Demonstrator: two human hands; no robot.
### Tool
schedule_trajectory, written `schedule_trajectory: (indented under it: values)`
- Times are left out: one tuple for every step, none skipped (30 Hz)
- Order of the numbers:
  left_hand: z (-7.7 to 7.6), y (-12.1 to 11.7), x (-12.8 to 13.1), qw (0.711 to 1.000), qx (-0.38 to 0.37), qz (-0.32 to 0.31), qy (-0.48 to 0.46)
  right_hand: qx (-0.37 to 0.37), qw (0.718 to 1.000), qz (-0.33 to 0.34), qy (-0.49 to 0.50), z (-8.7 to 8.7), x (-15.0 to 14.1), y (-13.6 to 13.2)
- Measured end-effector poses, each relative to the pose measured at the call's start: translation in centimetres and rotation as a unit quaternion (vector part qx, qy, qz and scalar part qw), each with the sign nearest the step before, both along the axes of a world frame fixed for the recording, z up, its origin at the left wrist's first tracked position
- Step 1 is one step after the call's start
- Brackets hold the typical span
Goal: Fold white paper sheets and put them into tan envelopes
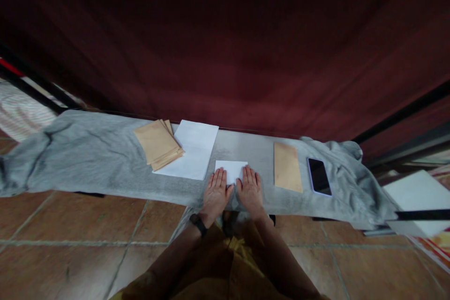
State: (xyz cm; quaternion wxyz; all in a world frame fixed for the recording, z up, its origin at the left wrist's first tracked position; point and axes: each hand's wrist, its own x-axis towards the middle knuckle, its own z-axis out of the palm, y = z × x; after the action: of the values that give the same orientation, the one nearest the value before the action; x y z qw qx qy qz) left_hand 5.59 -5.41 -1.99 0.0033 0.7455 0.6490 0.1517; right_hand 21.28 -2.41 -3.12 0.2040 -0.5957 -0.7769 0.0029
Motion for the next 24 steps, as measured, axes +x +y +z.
schedule_trajectory:
  values:
    - [0.0, 0.2, 0.0, 1.0, -0.002, -0.005, 0.003, -0.001, 1.0, 0.001, -0.002, 0.0, 0.0, 0.0]
    - [0.1, 0.4, 0.0, 1.0, -0.005, -0.011, 0.007, -0.001, 1.0, 0.002, -0.005, 0.0, 0.0, 0.0]
    - [0.2, 0.6, 0.0, 1.0, -0.007, -0.017, 0.01, -0.001, 1.0, 0.002, -0.007, 0.0, 0.0, 0.0]
    - [0.3, 0.8, 0.0, 1.0, -0.009, -0.023, 0.013, -0.001, 1.0, 0.001, -0.009, 0.0, 0.0, 0.0]
    - [0.5, 1.1, -0.1, 0.999, -0.011, -0.029, 0.015, -0.001, 1.0, 0.0, -0.011, 0.0, 0.0, 0.0]
    - [0.6, 1.3, -0.2, 0.999, -0.013, -0.034, 0.016, -0.001, 1.0, -0.001, -0.012, -0.1, 0.0, 0.1]
    - [0.7, 1.5, -0.3, 0.999, -0.014, -0.037, 0.016, -0.001, 1.0, -0.001, -0.014, -0.1, 0.0, 0.1]
    - [0.9, 1.7, -0.3, 0.999, -0.015, -0.04, 0.015, -0.001, 1.0, -0.001, -0.014, -0.2, 0.0, 0.1]
    - [1.0, 1.8, -0.4, 0.999, -0.015, -0.041, 0.015, -0.001, 1.0, 0.0, -0.015, -0.2, 0.1, 0.1]
    - [1.1, 2.0, -0.4, 0.999, -0.016, -0.042, 0.014, 0.0, 1.0, 0.001, -0.014, -0.2, 0.1, 0.1]
    - [1.1, 2.1, -0.5, 0.999, -0.016, -0.041, 0.013, 0.001, 1.0, 0.002, -0.013, -0.2, 0.1, 0.1]
    - [1.2, 2.2, -0.5, 0.999, -0.015, -0.04, 0.011, 0.002, 1.0, 0.003, -0.011, -0.2, 0.1, 0.1]
    - [1.2, 2.2, -0.5, 0.999, -0.014, -0.039, 0.008, 0.003, 1.0, 0.003, -0.008, -0.2, 0.1, 0.1]
    - [1.2, 2.3, -0.5, 0.999, -0.013, -0.039, 0.006, 0.003, 1.0, 0.003, -0.006, -0.2, 0.1, 0.1]
    - [1.1, 2.3, -0.6, 0.999, -0.012, -0.039, 0.006, 0.003, 1.0, 0.003, -0.004, -0.2, 0.1, 0.1]
    - [1.1, 2.3, -0.6, 0.999, -0.012, -0.041, 0.006, 0.002, 1.0, 0.004, -0.003, -0.1, 0.1, 0.1]
    - [1.0, 2.3, -0.6, 0.999, -0.012, -0.041, 0.007, 0.001, 1.0, 0.004, -0.003, -0.1, 0.1, 0.1]
    - [1.0, 2.3, -0.6, 0.999, -0.013, -0.042, 0.008, 0.0, 1.0, 0.004, -0.002, -0.2, 0.1, 0.1]
    - [0.9, 2.3, -0.6, 0.999, -0.013, -0.041, 0.009, 0.0, 1.0, 0.004, -0.002, -0.2, 0.1, 0.1]
    - [0.9, 2.2, -0.6, 0.999, -0.013, -0.039, 0.01, 0.0, 1.0, 0.003, -0.003, -0.2, 0.0, 0.1]
    - [0.8, 2.3, -0.6, 0.999, -0.013, -0.038, 0.012, -0.001, 1.0, 0.002, -0.003, -0.2, 0.0, 0.0]
    - [0.8, 2.3, -0.6, 0.999, -0.013, -0.036, 0.014, -0.001, 1.0, -0.001, -0.003, -0.2, 0.0, 0.0]
    - [0.7, 2.3, -0.6, 0.999, -0.012, -0.035, 0.017, -0.001, 1.0, -0.006, -0.004, -0.3, 0.0, 0.0]
    - [0.7, 2.3, -0.6, 0.999, -0.012, -0.032, 0.02, -0.001, 1.0, -0.013, -0.004, -0.3, -0.1, -0.1]
